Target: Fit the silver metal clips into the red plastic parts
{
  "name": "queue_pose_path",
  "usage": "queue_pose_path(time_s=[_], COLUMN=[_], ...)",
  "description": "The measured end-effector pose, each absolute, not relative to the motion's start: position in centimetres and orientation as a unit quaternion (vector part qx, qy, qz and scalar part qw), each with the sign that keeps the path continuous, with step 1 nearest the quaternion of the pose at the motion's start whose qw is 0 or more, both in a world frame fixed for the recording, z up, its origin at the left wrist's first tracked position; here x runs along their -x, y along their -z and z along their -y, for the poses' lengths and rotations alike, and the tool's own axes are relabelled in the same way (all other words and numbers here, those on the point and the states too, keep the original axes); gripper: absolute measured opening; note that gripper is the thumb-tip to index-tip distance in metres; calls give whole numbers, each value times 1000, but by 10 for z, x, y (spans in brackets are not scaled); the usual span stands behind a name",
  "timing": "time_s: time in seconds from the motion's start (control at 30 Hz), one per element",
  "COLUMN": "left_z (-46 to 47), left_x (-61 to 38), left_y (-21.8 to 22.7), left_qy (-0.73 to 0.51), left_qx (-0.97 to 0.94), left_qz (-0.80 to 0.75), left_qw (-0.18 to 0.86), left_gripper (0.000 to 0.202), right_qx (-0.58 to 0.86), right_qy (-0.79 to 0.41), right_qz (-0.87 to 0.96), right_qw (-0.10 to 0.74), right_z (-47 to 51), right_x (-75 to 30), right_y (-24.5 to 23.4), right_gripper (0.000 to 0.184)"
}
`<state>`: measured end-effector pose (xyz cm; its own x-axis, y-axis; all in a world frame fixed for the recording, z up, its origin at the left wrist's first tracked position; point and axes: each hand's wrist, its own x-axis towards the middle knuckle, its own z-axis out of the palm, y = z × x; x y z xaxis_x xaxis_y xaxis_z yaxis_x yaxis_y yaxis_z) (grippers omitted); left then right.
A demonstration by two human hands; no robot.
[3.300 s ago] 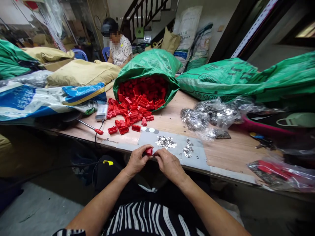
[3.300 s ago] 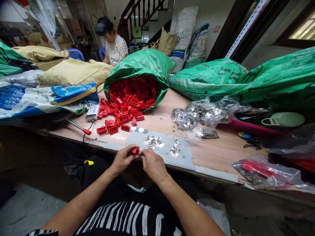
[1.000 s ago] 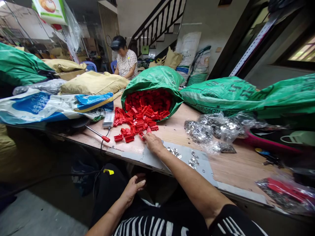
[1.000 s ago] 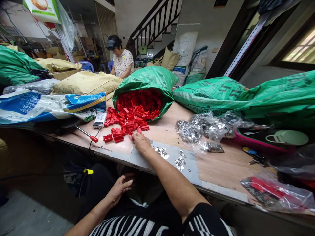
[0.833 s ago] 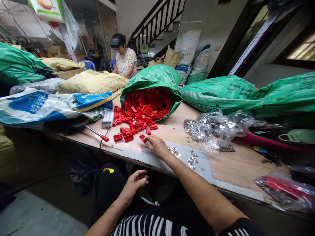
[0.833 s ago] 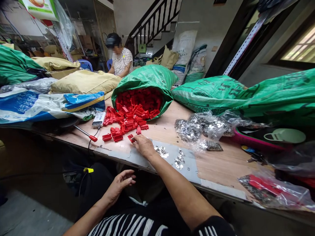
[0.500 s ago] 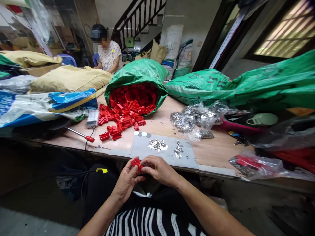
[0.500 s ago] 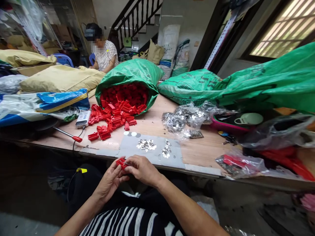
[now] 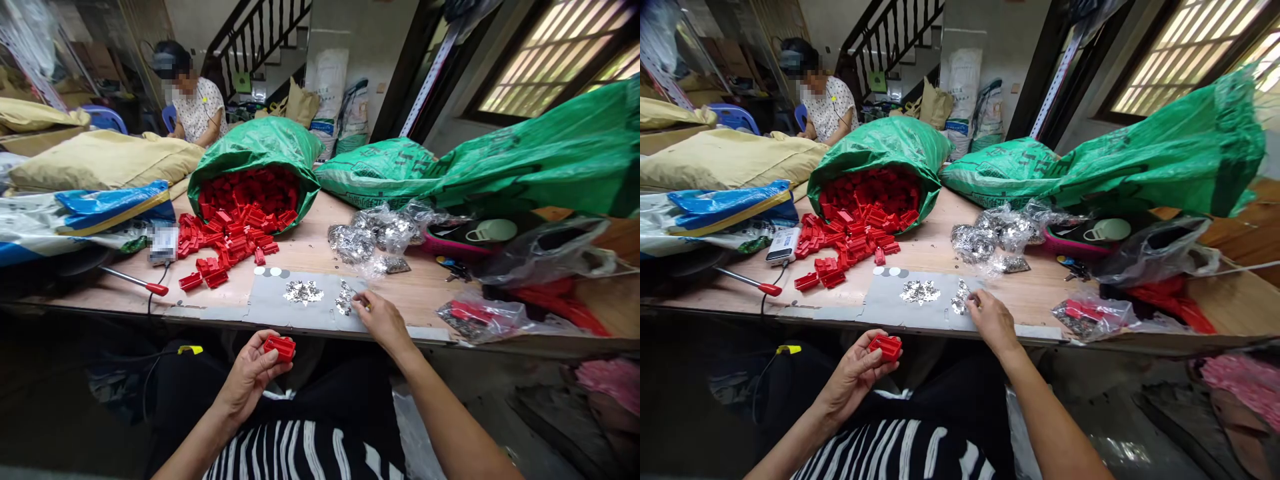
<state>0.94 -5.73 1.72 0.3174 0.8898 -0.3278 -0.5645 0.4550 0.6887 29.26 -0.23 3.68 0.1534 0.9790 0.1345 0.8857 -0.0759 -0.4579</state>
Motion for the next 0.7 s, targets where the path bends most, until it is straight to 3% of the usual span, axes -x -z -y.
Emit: queue_pose_path(time_s=[0.2,0.43,0.57,0.7], left_z=[56,56,55,55], left_x=[-18,-17,-19,-22], left_y=[-15,-29,-38,-39], left_qy=[-510,-556,-577,-585], left_qx=[-313,-390,-377,-390], left_qz=[-383,-410,-413,-414], left_qw=[704,608,596,579], left_gripper=[34,34,33,33], right_qx=[746,750,742,685], right_qy=[-53,-19,1,-98], right_qz=[647,650,651,663], right_qw=[148,120,163,285], right_z=[-13,-16,-14,-7], right_x=[-305,-300,-306,-300], right_y=[-28,-29,-30,-36], right_gripper=[16,16,16,18])
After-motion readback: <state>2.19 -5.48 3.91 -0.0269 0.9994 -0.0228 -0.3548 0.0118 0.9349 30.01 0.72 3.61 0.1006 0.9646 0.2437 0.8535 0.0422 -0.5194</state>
